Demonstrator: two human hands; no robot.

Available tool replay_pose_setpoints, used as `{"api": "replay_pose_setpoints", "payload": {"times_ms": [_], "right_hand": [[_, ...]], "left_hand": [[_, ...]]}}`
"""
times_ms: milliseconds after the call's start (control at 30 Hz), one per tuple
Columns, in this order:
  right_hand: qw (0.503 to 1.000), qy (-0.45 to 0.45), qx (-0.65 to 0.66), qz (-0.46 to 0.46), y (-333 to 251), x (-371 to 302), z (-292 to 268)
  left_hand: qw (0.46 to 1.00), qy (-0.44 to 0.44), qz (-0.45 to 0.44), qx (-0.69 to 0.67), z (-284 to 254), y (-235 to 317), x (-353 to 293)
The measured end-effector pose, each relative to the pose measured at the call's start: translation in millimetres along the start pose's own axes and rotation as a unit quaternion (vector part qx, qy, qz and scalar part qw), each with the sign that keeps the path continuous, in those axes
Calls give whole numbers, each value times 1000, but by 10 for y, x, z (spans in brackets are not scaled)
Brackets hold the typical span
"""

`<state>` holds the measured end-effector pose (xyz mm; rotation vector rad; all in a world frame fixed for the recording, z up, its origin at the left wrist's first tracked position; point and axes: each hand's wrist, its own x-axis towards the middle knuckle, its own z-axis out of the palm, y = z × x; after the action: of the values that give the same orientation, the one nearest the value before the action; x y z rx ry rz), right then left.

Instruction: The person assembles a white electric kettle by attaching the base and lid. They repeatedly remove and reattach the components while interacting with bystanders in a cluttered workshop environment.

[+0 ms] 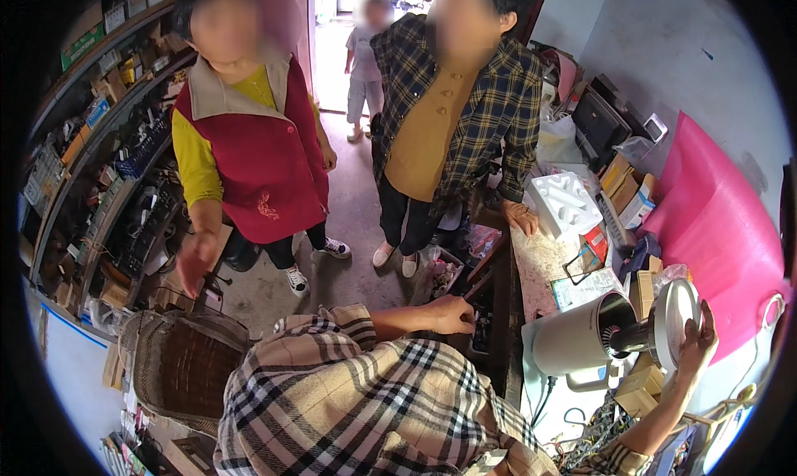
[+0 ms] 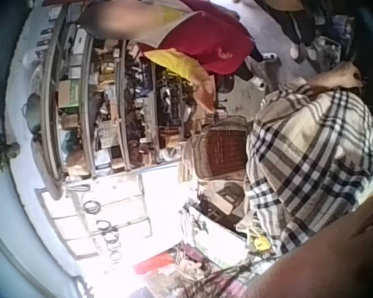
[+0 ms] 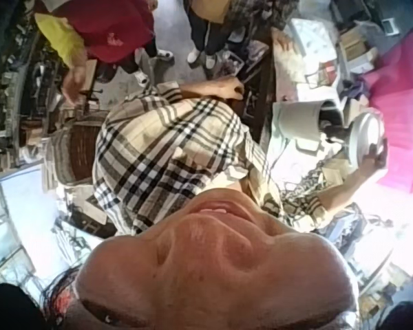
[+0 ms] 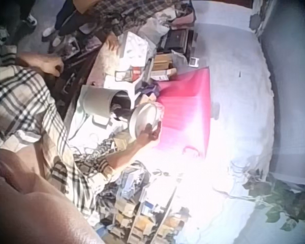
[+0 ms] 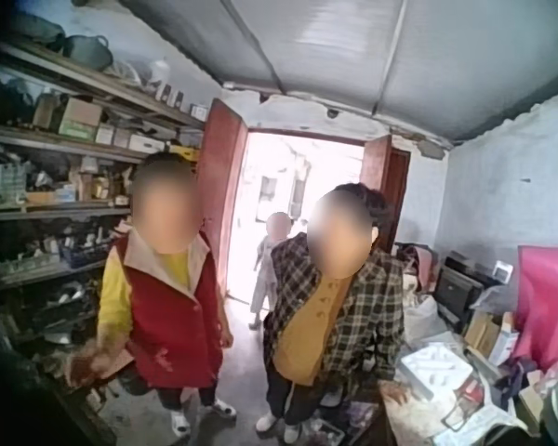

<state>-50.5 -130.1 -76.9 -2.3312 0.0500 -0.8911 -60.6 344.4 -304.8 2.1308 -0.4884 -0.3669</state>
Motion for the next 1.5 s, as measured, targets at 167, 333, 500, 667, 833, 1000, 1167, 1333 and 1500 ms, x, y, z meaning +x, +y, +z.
{"api": "replay_pose_setpoints", "payload": {"times_ms": [167,333,500,667,833,1000,1167,1333,1500], "right_hand": [[1000,-13,1,20,9,16,-3],[998,-10,-7,55,-304,-29,74],[992,-45,-67,94,-739,-87,154],[994,-58,-64,68,-673,-80,276],[988,-88,-86,97,-456,-40,301],[999,-6,48,10,528,26,156],[999,-4,-31,-16,-339,248,156],[995,28,90,18,-620,162,-307],[969,88,202,108,-1262,-156,-288]], "left_hand": [[999,-29,-15,11,-32,31,-14],[1000,-3,4,-2,20,-39,-12],[1000,-13,-6,-1,-20,0,-31],[1000,-6,-17,-12,4,-28,-22],[999,-12,-11,-27,78,-77,52],[999,-15,41,17,129,-27,113],[1000,8,-6,-8,-48,12,-103],[995,-60,2,-77,39,-54,75],[993,-76,12,-86,102,-143,176]]}}
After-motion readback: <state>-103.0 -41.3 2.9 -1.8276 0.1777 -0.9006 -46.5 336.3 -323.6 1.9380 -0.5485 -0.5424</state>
